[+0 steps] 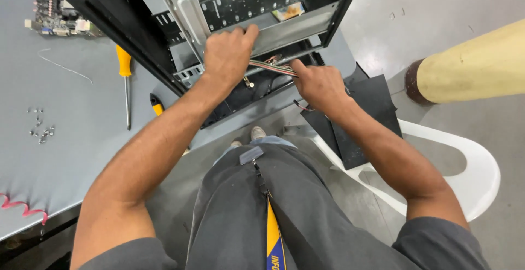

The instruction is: Cleaning the rear and bottom of a computer chassis using a screwdriver for scraping and a brush for dusting.

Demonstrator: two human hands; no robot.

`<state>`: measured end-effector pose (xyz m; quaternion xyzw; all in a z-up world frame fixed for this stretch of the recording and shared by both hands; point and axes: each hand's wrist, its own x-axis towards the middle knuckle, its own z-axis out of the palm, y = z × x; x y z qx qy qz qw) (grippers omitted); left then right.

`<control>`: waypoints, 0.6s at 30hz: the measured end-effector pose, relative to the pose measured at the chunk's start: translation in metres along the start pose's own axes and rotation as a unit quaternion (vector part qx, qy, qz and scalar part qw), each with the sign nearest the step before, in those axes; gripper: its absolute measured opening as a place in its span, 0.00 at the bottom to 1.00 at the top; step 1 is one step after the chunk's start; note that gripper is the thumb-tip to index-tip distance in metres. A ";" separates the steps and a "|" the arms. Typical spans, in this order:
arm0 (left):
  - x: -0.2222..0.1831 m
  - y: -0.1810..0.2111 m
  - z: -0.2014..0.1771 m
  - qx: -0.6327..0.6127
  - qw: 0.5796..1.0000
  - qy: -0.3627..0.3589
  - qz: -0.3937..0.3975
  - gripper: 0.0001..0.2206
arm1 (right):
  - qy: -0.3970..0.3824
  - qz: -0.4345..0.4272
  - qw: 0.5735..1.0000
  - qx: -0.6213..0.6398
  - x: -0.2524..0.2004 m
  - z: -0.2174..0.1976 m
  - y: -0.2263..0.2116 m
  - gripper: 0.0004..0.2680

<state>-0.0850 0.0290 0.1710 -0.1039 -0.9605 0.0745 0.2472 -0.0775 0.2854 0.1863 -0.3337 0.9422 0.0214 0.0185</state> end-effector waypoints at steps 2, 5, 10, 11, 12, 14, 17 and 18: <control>-0.001 -0.001 -0.002 0.008 1.000 0.022 -0.001 0.11 | -0.118 0.059 0.990 0.049 -0.006 -0.013 -0.005 0.08; -0.009 0.004 -0.024 0.001 0.998 0.067 -0.019 0.11 | -0.284 0.077 0.941 0.167 -0.030 -0.040 -0.004 0.11; -0.031 0.020 -0.053 -0.048 0.997 0.053 -0.008 0.06 | -0.063 0.229 0.885 0.400 -0.046 -0.024 0.072 0.28; -0.034 0.025 -0.052 -0.045 0.998 0.048 -0.012 0.06 | -0.068 0.224 0.886 0.401 -0.035 -0.010 0.086 0.28; -0.037 0.029 -0.051 -0.043 0.997 0.064 -0.011 0.06 | 0.009 0.218 0.861 0.460 -0.025 0.004 0.101 0.32; -0.043 0.038 -0.047 -0.040 0.996 0.076 -0.012 0.07 | 0.080 0.212 0.826 0.516 -0.006 0.047 0.128 0.37; -0.047 0.050 -0.046 -0.013 0.995 0.099 -0.027 0.07 | 0.172 0.101 0.766 0.612 0.016 0.101 0.149 0.27; -0.048 0.056 -0.052 -0.015 0.994 0.098 -0.033 0.07 | 0.177 0.079 0.755 0.626 0.018 0.101 0.139 0.31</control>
